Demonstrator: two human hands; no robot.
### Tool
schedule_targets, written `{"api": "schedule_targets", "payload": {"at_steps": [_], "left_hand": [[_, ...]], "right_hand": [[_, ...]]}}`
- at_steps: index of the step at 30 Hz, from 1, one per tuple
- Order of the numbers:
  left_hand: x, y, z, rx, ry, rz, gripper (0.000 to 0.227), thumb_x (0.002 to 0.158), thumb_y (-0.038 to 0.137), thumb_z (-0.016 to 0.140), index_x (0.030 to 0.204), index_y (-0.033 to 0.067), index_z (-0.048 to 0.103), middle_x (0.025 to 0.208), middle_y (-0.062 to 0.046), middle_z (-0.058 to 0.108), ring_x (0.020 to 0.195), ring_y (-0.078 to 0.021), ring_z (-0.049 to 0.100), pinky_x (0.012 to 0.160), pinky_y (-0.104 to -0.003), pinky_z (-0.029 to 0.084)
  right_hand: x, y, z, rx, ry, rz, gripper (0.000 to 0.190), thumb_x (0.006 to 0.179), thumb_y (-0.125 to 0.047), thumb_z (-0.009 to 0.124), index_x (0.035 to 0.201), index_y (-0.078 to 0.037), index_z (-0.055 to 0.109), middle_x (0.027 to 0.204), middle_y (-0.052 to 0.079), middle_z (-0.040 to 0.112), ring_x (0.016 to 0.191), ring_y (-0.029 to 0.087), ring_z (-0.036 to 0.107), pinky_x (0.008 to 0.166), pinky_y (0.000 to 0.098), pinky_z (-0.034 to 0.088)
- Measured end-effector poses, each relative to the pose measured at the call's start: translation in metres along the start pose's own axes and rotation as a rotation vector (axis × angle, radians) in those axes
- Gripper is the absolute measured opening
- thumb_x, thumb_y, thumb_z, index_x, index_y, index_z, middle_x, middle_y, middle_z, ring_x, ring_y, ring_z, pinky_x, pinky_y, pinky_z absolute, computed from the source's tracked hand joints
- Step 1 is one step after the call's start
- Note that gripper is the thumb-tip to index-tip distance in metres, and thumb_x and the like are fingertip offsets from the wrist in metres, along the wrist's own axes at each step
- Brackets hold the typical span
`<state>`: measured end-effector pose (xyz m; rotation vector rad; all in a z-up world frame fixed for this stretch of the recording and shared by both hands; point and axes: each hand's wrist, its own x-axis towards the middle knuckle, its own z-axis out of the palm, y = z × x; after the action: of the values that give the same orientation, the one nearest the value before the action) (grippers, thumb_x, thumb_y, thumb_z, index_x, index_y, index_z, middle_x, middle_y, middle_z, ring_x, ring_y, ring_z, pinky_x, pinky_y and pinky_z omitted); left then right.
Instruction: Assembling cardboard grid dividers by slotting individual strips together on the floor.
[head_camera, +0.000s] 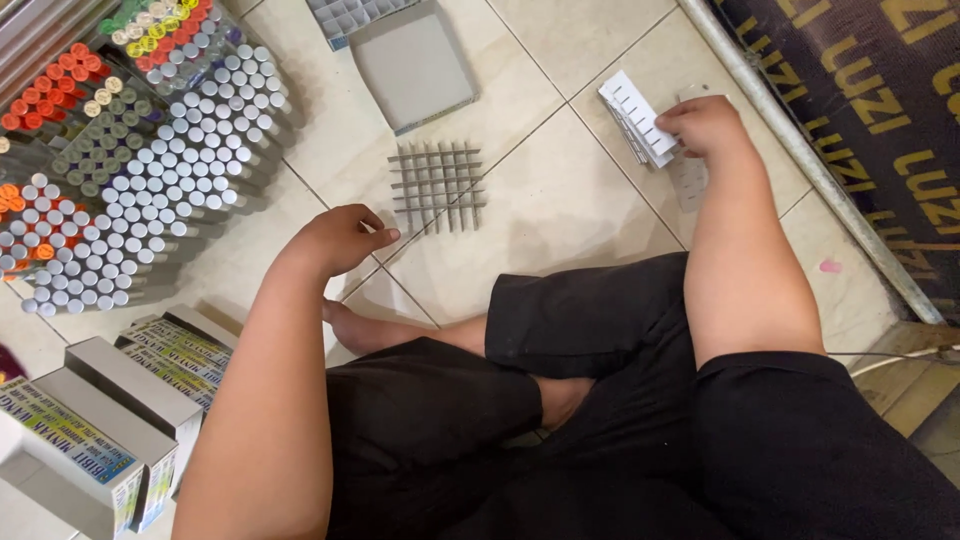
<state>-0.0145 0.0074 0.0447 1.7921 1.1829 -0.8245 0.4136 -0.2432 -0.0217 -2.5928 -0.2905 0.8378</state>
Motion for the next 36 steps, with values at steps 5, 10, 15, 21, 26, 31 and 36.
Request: {"api": "schedule_targets", "payload": {"at_steps": [5,10,15,21,26,31,36], "left_hand": [[-0.005,0.002,-0.001,-0.005,-0.007,-0.010,0.051,0.094,0.056,0.058,0.133,0.0220,0.063,0.144,0.000,0.061,0.121,-0.0271,0.063,0.099,-0.043,0.047],[-0.004,0.001,0.000,-0.010,-0.012,-0.016,0.050,0.095,0.055,0.058,0.132,0.0219,0.063,0.144,0.001,0.061,0.120,-0.0266,0.063,0.099,-0.043,0.047],[0.011,-0.018,0.011,-0.037,0.163,0.164,0.045,0.089,0.043,0.069,0.122,0.0120,0.074,0.119,-0.015,0.074,0.117,-0.0359,0.069,0.092,-0.050,0.054],[0.008,-0.020,0.008,-0.025,0.151,0.176,0.048,0.088,0.047,0.069,0.123,0.0141,0.073,0.123,-0.014,0.074,0.121,-0.0348,0.067,0.095,-0.049,0.053],[0.017,-0.026,0.010,-0.028,0.175,0.194,0.047,0.088,0.047,0.069,0.122,0.0158,0.074,0.120,-0.013,0.074,0.118,-0.0333,0.068,0.093,-0.047,0.054],[0.019,-0.025,0.010,-0.018,0.182,0.198,0.046,0.088,0.048,0.069,0.122,0.0175,0.074,0.119,-0.012,0.075,0.117,-0.0321,0.069,0.093,-0.046,0.054],[0.023,-0.029,0.010,-0.020,0.183,0.203,0.043,0.089,0.047,0.068,0.120,0.0177,0.074,0.116,-0.014,0.075,0.113,-0.0328,0.070,0.091,-0.045,0.054]], "right_hand": [[0.037,0.020,0.011,-0.153,0.040,-0.010,0.017,0.084,-0.027,0.083,0.099,-0.019,0.079,0.101,0.002,0.073,0.090,0.021,0.066,0.078,0.0367,0.053],[0.046,0.028,0.002,-0.302,0.081,0.013,0.031,0.087,-0.036,0.078,0.110,-0.017,0.077,0.106,0.005,0.075,0.099,0.027,0.069,0.083,0.0402,0.054],[-0.030,0.010,-0.003,-0.567,0.100,0.050,0.060,0.074,-0.024,0.086,0.120,0.013,0.072,0.118,0.032,0.072,0.116,0.047,0.065,0.094,0.0561,0.054],[-0.020,0.019,0.012,-0.544,0.050,0.149,0.075,0.071,-0.033,0.089,0.127,0.012,0.068,0.127,0.031,0.068,0.124,0.047,0.061,0.100,0.0574,0.050],[0.028,0.064,0.020,-0.489,0.070,0.159,0.048,0.072,-0.030,0.089,0.098,0.008,0.075,0.082,0.024,0.073,0.082,0.042,0.073,0.074,0.0526,0.059],[0.043,0.076,0.002,-0.405,-0.025,0.204,0.024,0.074,-0.020,0.085,0.075,0.003,0.076,0.070,0.022,0.074,0.067,0.034,0.073,0.063,0.0447,0.058],[0.016,0.045,-0.047,-0.409,0.066,-0.059,0.020,0.083,-0.003,0.082,0.099,0.008,0.075,0.069,0.022,0.071,0.052,0.035,0.068,0.054,0.0505,0.060]]}}
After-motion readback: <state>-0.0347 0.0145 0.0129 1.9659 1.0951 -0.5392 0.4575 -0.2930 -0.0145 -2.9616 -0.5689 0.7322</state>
